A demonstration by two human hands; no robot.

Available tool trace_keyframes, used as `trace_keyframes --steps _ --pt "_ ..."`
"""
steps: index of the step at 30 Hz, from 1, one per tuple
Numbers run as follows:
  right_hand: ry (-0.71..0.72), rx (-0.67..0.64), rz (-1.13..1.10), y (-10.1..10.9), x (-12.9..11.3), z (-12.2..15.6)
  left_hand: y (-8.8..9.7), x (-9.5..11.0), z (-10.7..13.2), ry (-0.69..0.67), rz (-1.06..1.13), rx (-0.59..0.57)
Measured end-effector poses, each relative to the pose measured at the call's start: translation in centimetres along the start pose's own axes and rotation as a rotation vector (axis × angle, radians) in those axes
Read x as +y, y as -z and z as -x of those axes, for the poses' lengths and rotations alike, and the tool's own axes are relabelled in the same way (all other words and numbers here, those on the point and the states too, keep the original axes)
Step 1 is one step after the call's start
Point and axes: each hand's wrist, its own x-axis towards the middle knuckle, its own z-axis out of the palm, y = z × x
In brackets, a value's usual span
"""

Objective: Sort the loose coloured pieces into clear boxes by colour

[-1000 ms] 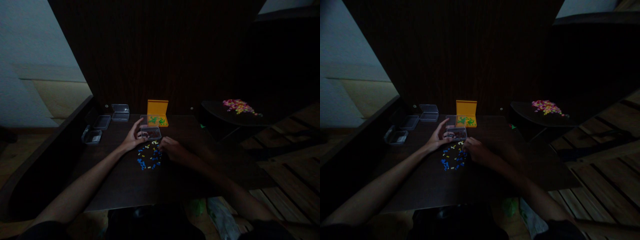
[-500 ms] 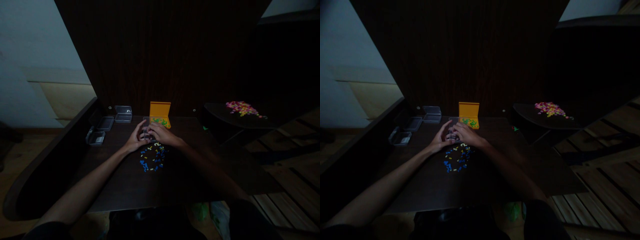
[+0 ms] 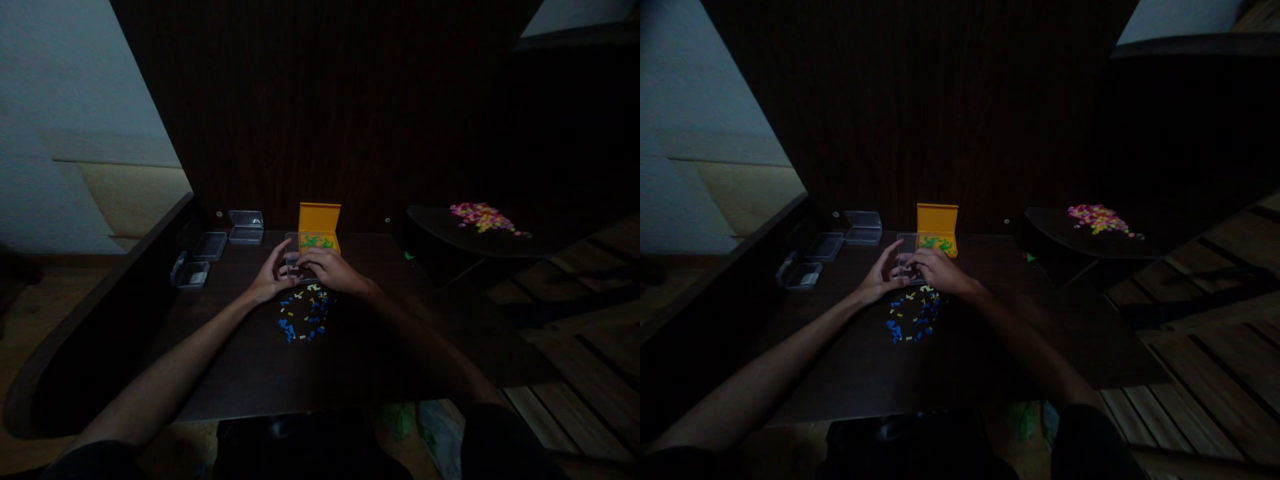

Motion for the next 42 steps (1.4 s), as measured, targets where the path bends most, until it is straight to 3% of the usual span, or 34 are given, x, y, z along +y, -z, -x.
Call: trace_keyframes --steps 4,10,14,21,34,42 --pt "0.031 0.016 -0.048 1.0 -1.1 2.2 0.1 0.0 0.0 0.005 0.000 -0.012" --pt "0.036 -0.233 -0.062 1.2 -1.8 5.8 0.1 0.1 -0.1 -0.005 0.007 -0.019" --pt "0.002 -0.315 0.002 0.6 -1.9 7.1 0.1 0.3 0.0 -0.001 0.022 -0.020" --pt "-0.097 -0.374 0.133 0.1 -2.5 7.0 0.2 0.2 0.0 -0.007 0.003 -0.011" --pt "-0.075 -0.385 0.138 0.0 -2.5 6.7 0.3 -0.1 -0.1 -0.014 -0.009 -0.019" --pt "-0.179 -0.410 0.201 -0.3 -3.2 6.4 0.4 -0.3 -0.1 -0.021 0.018 -0.022"
